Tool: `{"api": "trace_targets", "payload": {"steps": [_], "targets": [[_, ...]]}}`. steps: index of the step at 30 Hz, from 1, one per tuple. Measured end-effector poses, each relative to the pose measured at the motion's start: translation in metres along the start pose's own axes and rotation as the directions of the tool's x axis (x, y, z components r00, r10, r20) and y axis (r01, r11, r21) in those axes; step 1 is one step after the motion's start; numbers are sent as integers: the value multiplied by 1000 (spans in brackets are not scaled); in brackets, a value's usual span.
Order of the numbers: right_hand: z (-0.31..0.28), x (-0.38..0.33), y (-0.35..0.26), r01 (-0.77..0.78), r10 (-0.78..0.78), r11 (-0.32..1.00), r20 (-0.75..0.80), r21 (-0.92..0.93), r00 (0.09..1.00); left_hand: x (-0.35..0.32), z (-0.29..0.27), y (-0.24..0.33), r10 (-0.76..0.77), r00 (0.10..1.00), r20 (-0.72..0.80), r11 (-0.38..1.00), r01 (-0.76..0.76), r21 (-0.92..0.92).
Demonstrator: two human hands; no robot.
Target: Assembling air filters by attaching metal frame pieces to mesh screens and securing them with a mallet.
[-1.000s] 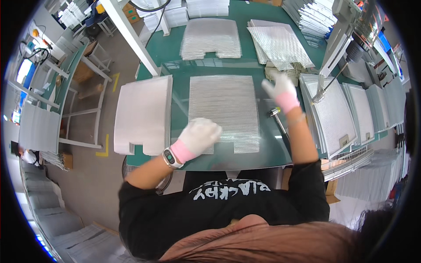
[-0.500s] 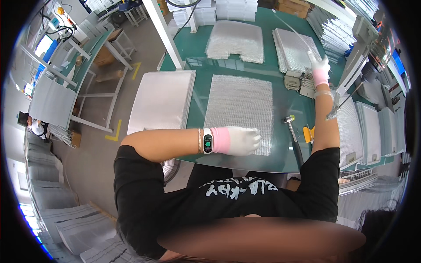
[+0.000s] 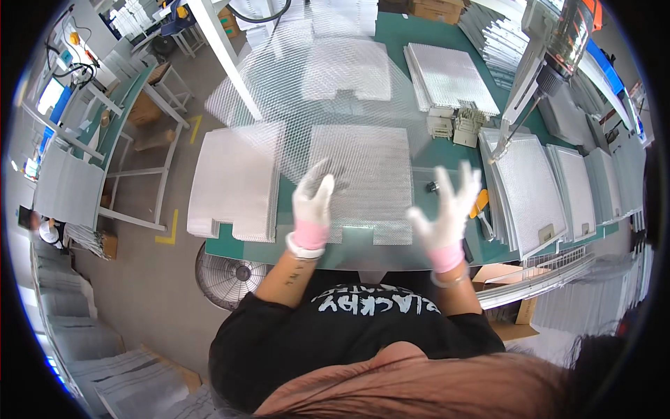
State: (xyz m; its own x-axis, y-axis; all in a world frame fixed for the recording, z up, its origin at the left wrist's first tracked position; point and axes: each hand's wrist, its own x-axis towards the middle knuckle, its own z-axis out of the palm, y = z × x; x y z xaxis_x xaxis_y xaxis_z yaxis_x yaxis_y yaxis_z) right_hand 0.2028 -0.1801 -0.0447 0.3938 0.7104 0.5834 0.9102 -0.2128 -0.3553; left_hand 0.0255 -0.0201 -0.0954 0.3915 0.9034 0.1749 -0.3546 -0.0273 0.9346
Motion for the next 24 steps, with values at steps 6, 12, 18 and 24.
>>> {"api": "trace_targets", "payload": {"steps": [6, 12, 18, 24], "targets": [[9, -17, 31, -425, 316, 868, 377, 255, 871, -3, -55, 2, -319, 945, 72, 875, 264, 405], [40, -45, 28, -423, 330, 892, 411, 159, 850, -9, -54, -10, 83, 982, 170, 463, -189, 866], [57, -46, 31, -459, 375, 888, 516, 39, 770, -4, -63, -34, -139, 971, 197, 201, -167, 965], [75, -60, 42, -420, 371, 906, 546, -38, 751, -2, -64, -44, -185, 965, 185, 122, -164, 979]]}}
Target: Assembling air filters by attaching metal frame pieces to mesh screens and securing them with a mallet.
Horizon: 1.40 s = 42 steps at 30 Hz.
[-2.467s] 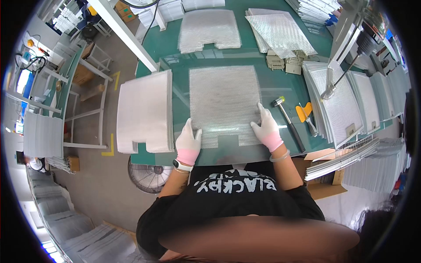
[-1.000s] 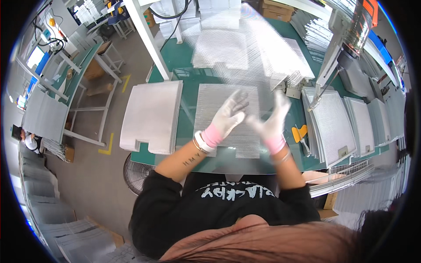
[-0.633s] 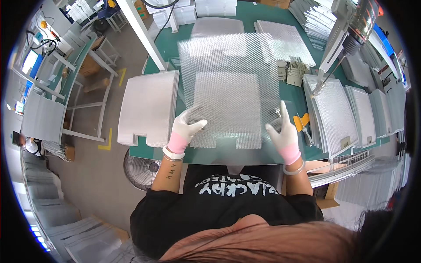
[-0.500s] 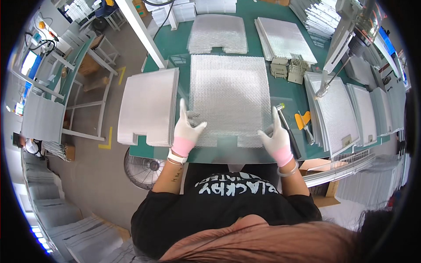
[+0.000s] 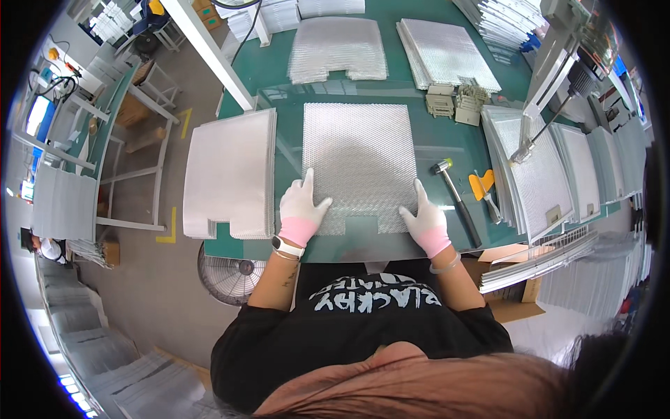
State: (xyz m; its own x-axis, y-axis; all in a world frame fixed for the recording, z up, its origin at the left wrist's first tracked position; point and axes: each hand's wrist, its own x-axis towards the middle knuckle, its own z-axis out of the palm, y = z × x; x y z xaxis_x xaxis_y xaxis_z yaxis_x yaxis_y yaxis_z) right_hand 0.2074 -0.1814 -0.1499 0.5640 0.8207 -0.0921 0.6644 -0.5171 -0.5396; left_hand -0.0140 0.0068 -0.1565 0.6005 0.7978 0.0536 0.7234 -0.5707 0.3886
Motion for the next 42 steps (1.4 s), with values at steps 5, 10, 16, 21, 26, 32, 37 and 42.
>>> {"api": "trace_targets", "payload": {"steps": [5, 10, 16, 21, 26, 32, 37, 42], "targets": [[-5, 7, 2, -4, 4, 1000, 68, 7, 998, 1, 3, -5, 28, 1000, -2, 999, -28, -24], [-2, 9, 12, 58, -58, 998, 27, -17, 998, 4, 2, -3, 18, 1000, 2, 999, -18, -27], [-52, 39, -3, 135, -87, 977, 271, -165, 959, 16, -30, 18, -182, 972, 151, 982, 170, 88], [-72, 175, 37, 35, -131, 922, -228, -385, 965, 28, -18, -2, 262, 953, 153, 946, -285, 152], [-68, 229, 33, -158, -24, 764, -272, -626, 962, -19, -29, 30, 122, 949, 290, 945, -201, 259], [-60, 236, 29, -118, -36, 784, -235, -610, 971, -108, -23, 29, 417, 849, -326, 895, -446, -17], [-78, 189, 31, 49, -234, 905, -397, -423, 888, -177, 43, -8, 285, 778, 560, 560, 339, -756], [-36, -6, -26, 330, -417, 757, 28, 564, 908, -177, 89, 10, 132, 787, 603, -365, 604, -708]]}}
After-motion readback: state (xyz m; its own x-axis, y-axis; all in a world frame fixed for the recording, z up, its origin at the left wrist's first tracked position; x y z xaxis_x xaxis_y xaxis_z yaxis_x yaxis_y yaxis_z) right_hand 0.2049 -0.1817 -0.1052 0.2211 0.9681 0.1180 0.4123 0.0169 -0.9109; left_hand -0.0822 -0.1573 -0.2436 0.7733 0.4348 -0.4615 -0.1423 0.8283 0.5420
